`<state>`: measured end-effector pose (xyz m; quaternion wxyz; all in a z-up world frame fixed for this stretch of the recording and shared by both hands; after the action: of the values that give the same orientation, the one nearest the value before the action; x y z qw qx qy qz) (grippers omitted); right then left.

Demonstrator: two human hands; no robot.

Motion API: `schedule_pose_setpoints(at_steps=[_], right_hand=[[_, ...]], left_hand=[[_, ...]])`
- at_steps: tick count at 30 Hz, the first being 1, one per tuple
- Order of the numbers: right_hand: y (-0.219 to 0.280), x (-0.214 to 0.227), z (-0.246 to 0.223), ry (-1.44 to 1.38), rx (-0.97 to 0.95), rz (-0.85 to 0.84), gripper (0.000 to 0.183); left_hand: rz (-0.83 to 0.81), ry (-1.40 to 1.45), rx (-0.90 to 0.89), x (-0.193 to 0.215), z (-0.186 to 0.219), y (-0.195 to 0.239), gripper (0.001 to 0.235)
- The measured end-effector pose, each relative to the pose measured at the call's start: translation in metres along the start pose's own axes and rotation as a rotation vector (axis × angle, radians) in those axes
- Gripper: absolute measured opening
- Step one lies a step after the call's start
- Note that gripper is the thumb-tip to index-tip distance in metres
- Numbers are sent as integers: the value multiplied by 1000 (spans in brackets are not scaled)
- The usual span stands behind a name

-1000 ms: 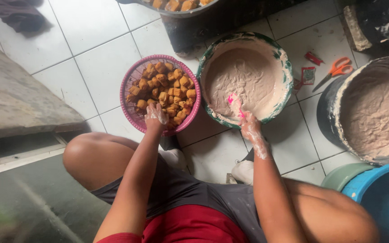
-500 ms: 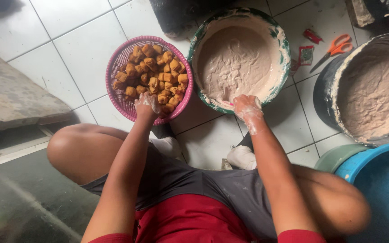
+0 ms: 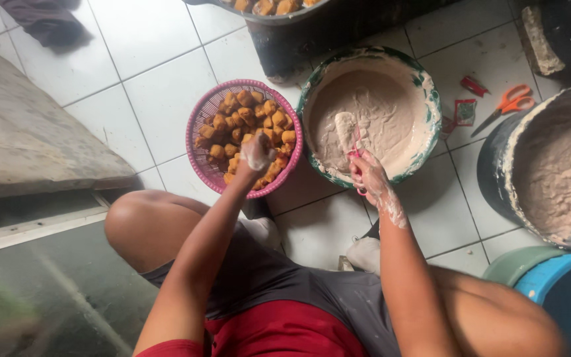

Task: The person scoops a beige paste from a bucket using a pink spatula and spreads it over small brown food items taken from a pink basket. The coated items are then placed into an orange tray. The process is repeated continuously.

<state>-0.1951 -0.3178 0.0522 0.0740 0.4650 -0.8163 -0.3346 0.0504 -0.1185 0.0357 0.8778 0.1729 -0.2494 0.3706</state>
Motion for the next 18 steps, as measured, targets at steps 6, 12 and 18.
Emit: schedule_pose_setpoints(at_steps=[6,12,18], right_hand=[[15,-39,-32,-9,80,121,22],[19,-33,-58,-104,382,203,22],[25,-5,-57,-22,368,246,22]], left_hand=[[106,394,38,-45,111,21,35],[172,556,27,-55,166,45,34],[41,1206,300,-86,146,30,29]])
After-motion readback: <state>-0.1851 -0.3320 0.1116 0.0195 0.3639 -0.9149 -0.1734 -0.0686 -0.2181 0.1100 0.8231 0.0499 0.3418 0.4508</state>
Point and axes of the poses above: each hand's wrist, its own y-axis away from the middle knuckle, its own x-axis out of the back of the hand, z = x × y, the point moved 9 cm from there along -y, towards the middle knuckle, and after that the axes turned 12 degrees about y, right-handed, at the moved point
